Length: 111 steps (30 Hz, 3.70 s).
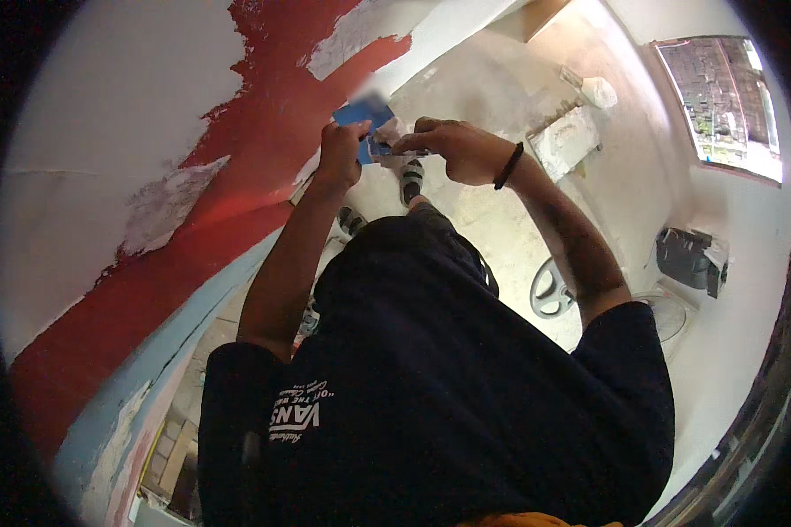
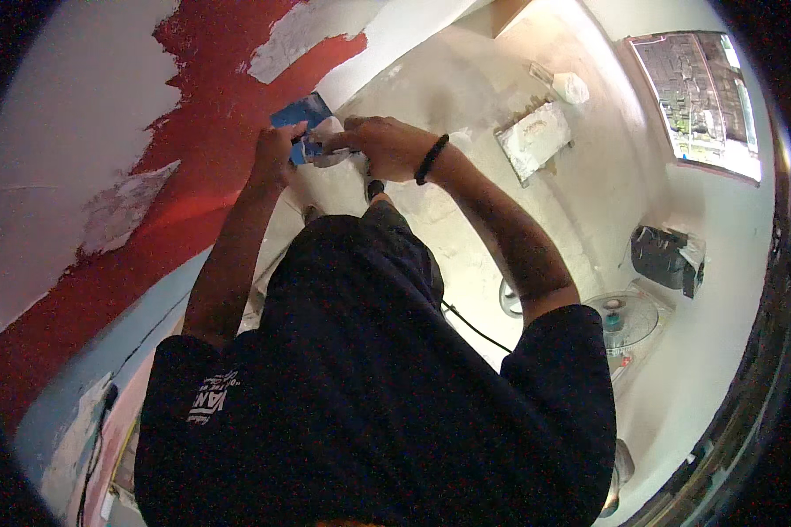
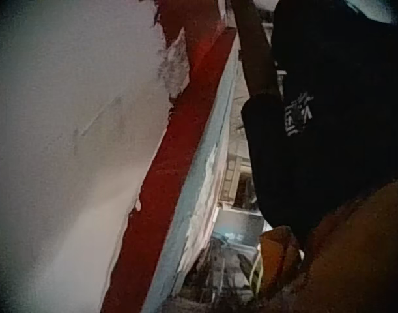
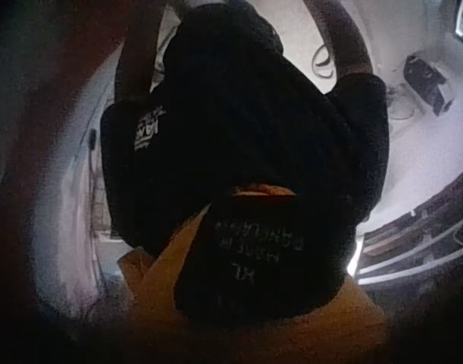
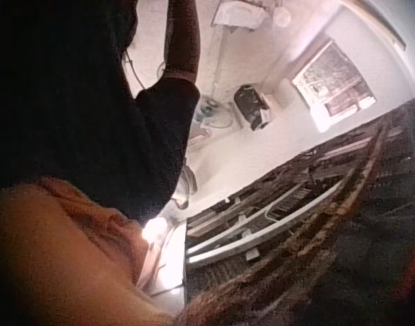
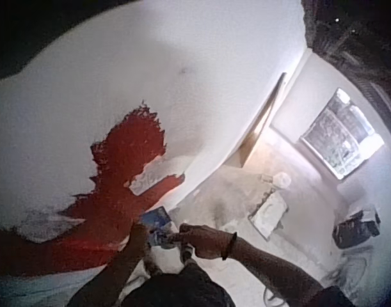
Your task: Apply plaster or joint compound to a wall using putty knives.
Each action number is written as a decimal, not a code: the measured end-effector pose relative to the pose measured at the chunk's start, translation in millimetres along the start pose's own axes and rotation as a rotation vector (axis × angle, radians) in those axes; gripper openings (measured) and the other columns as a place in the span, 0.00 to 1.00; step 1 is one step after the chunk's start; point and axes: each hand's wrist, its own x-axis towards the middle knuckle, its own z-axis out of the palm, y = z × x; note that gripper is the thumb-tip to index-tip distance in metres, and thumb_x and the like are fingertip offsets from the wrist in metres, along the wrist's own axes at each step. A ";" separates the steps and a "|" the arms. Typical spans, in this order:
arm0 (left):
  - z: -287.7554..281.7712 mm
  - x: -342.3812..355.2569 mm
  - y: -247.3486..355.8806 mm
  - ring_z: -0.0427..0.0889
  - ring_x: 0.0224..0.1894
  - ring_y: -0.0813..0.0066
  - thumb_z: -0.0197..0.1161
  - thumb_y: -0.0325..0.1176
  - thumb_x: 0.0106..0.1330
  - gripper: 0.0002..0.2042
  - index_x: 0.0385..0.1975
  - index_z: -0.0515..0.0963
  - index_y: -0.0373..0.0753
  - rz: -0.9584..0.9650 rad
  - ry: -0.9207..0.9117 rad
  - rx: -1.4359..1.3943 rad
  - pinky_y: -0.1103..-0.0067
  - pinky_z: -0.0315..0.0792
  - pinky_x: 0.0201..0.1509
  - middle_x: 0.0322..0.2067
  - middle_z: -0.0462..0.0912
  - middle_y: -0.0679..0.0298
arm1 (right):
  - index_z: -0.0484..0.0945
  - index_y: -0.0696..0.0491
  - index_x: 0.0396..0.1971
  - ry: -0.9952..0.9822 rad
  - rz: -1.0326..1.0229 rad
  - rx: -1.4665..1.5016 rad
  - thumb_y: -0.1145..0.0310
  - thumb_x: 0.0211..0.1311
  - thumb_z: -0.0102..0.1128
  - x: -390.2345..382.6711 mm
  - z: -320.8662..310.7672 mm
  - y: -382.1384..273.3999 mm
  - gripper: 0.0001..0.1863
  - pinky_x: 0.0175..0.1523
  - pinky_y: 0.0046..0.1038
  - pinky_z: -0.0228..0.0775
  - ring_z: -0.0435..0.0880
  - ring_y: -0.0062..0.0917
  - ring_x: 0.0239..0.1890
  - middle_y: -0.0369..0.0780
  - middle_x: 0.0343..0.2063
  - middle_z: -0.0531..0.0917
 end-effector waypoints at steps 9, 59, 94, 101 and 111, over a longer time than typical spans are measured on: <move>-13.2 -44.7 63.8 0.80 0.36 0.74 0.51 0.28 0.63 0.09 0.38 0.76 0.31 0.171 -0.273 0.042 0.78 0.74 0.43 0.33 0.80 0.60 | 0.68 0.56 0.52 -0.048 -0.148 0.781 0.84 0.42 0.58 -30.2 -41.6 23.6 0.31 0.57 0.29 0.64 0.73 0.23 0.50 0.39 0.46 0.76; -56.7 -5.0 -6.0 0.74 0.46 0.63 0.52 0.36 0.64 0.16 0.48 0.67 0.32 -0.353 0.174 -0.423 0.67 0.68 0.53 0.43 0.74 0.56 | 0.71 0.57 0.49 1.316 0.518 1.150 0.83 0.43 0.55 273.4 108.5 357.3 0.26 0.50 0.25 0.69 0.77 0.24 0.43 0.40 0.40 0.79; -185.7 -92.2 -15.0 0.72 0.49 0.62 0.55 0.40 0.62 0.23 0.52 0.64 0.32 -0.275 0.084 -0.463 0.66 0.66 0.54 0.47 0.72 0.54 | 0.68 0.57 0.49 1.296 0.170 1.079 0.88 0.36 0.43 227.5 133.9 139.4 0.31 0.50 0.27 0.68 0.75 0.31 0.45 0.42 0.40 0.76; -187.5 -67.5 -11.0 0.73 0.48 0.62 0.52 0.39 0.64 0.21 0.52 0.64 0.31 -0.322 0.111 -0.464 0.67 0.67 0.53 0.47 0.72 0.52 | 0.68 0.57 0.49 1.304 0.157 1.398 0.89 0.34 0.44 208.2 149.6 283.6 0.33 0.49 0.27 0.69 0.76 0.27 0.42 0.39 0.39 0.76; -185.1 -57.9 -37.8 0.73 0.49 0.65 0.53 0.34 0.63 0.14 0.48 0.70 0.37 -0.375 0.226 -0.383 0.66 0.65 0.55 0.45 0.75 0.61 | 0.66 0.62 0.46 1.364 0.668 0.511 0.75 0.39 0.63 319.0 128.4 357.3 0.28 0.53 0.37 0.62 0.68 0.45 0.48 0.52 0.40 0.72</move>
